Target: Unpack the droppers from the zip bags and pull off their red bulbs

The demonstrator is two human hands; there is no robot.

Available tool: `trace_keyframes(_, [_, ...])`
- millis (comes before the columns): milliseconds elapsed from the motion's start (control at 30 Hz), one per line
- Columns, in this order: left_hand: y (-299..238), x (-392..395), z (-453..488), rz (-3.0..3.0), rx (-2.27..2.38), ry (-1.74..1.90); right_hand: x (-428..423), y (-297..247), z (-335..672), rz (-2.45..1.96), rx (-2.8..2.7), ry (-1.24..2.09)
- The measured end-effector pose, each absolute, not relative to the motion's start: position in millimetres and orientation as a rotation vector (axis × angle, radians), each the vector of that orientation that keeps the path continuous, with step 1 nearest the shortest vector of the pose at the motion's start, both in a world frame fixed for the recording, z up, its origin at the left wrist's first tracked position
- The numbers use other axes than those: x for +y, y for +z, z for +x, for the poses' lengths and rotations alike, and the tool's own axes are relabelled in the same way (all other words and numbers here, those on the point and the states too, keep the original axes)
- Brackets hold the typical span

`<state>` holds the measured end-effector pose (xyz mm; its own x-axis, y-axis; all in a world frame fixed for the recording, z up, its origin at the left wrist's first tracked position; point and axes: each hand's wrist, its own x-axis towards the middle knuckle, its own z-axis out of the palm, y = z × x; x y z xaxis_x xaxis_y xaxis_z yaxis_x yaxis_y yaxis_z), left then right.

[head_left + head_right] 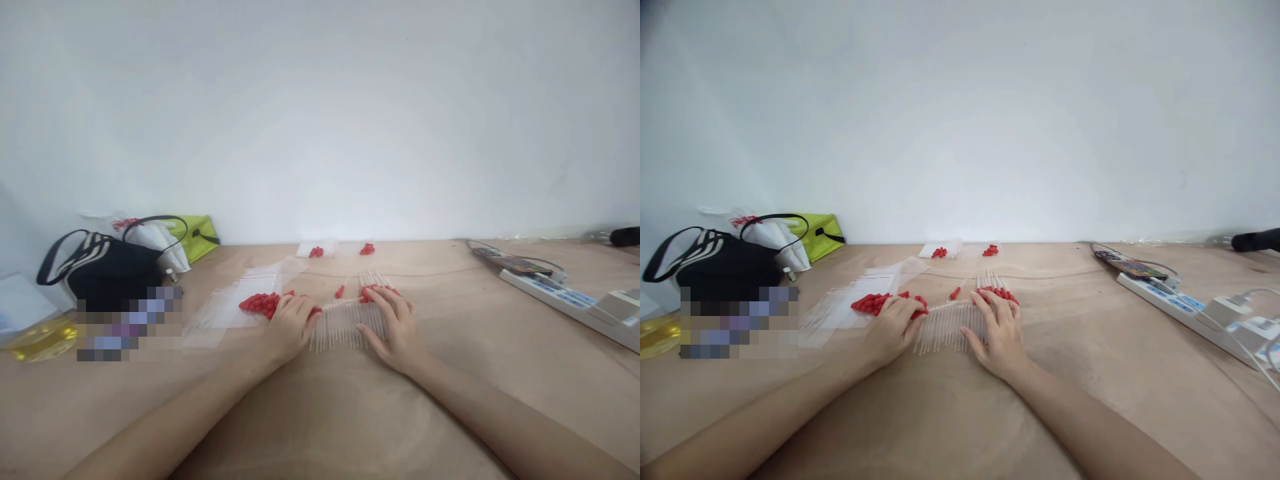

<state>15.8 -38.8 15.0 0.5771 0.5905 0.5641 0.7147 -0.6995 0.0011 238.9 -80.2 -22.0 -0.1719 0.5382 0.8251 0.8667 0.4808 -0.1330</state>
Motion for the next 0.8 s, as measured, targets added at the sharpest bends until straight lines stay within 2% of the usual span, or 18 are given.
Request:
trace_keyframes(367, [-2.4,-52.2,19.4,-2.639,-0.642,-1.090,-89.9,-15.7,223.4,-0.940,-2.158,-0.467])
trace_keyframes(800, [1.0,-58.5,17.8,-2.636,-0.579,-1.002,-92.4,-14.5,222.5,-0.875,-2.189,-0.424])
